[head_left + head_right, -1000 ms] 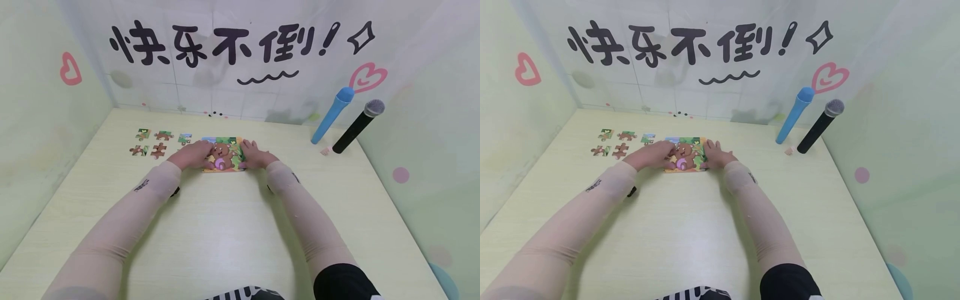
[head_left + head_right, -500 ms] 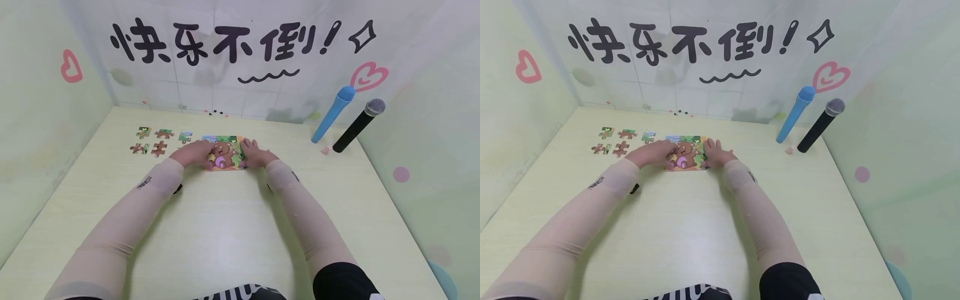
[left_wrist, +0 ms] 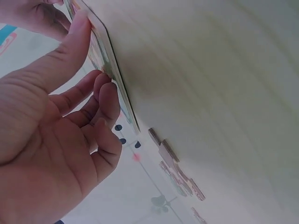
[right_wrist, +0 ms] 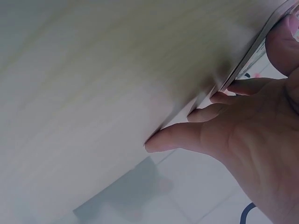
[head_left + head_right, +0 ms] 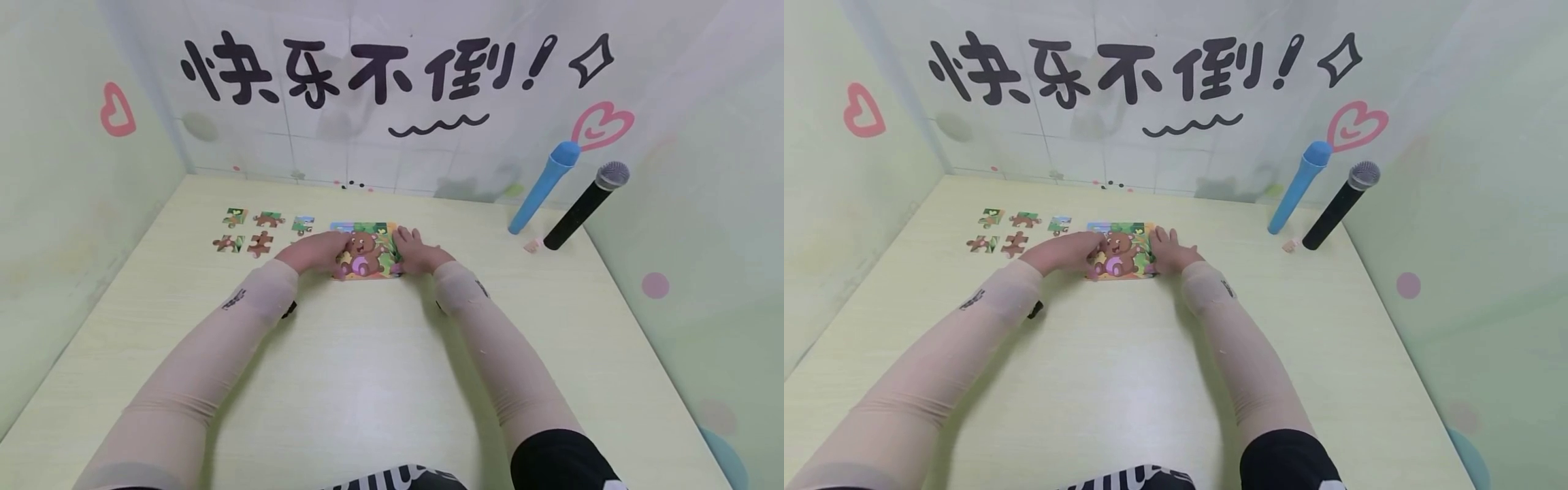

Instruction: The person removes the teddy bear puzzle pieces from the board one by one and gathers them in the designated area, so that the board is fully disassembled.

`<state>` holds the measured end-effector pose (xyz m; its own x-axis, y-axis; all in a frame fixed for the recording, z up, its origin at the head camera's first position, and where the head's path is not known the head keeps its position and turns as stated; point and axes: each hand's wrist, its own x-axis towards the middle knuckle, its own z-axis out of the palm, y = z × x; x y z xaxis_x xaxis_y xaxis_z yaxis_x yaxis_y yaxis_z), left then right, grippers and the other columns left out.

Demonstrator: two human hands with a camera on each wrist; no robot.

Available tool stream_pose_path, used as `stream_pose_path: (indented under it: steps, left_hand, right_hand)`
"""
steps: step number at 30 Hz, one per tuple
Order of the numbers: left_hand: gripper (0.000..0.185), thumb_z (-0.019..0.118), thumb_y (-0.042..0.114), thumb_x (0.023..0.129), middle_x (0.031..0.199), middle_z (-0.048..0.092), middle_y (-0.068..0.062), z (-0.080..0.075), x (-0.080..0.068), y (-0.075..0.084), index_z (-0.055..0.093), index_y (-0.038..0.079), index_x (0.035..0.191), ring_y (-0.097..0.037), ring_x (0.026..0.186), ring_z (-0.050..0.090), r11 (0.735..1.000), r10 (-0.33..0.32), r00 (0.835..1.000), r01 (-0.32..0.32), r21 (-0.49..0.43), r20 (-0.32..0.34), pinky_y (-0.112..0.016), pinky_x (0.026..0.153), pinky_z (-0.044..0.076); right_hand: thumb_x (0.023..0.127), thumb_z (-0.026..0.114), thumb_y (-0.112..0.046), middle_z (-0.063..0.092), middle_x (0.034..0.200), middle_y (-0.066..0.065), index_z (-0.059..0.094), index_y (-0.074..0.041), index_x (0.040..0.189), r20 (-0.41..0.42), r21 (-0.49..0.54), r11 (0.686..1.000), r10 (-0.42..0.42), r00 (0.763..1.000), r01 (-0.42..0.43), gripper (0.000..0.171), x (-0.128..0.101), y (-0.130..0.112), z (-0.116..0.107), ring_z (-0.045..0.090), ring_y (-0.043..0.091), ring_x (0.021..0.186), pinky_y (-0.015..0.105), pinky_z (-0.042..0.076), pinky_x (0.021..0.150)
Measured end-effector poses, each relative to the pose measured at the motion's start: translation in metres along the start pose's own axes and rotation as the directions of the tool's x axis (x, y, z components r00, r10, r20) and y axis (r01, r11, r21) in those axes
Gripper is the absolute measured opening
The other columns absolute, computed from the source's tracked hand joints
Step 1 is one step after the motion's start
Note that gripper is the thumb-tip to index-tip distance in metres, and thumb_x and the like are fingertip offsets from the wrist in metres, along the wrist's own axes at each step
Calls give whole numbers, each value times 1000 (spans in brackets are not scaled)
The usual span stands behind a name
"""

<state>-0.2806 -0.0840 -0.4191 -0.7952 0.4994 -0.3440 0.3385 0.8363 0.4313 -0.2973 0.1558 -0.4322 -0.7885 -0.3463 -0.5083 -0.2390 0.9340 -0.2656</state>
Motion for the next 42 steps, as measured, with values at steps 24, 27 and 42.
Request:
stream_pose_path:
  steps: [24,27,42]
  left_hand:
    - [39,74,11,93,106,59,-11,1,4,-5,54,5,126,-28,102,55,998,56,998,-55,10,-12,-44,93,48]
    - [44,73,11,94,109,60,-11,0,4,-6,53,5,132,-28,105,56,999,49,999,-48,12,-10,-45,96,48]
    - [42,74,17,91,103,57,-9,-7,0,-6,54,5,125,-24,91,53,999,31,998,-30,-22,55,-37,77,47]
  right_hand:
    - [104,53,-41,-15,168,13,-4,-8,163,39,-25,1000,-15,999,16,88,3,-2,-3,-16,38,152,64,7,120]
    - [104,50,-45,-12,169,13,-2,-6,163,28,-25,1000,-1,1000,2,87,2,-7,-5,-13,38,153,55,6,123]
    - [106,36,-33,-12,169,12,1,-3,162,-5,-9,993,121,993,-121,72,5,-30,-2,-13,40,153,82,13,105]
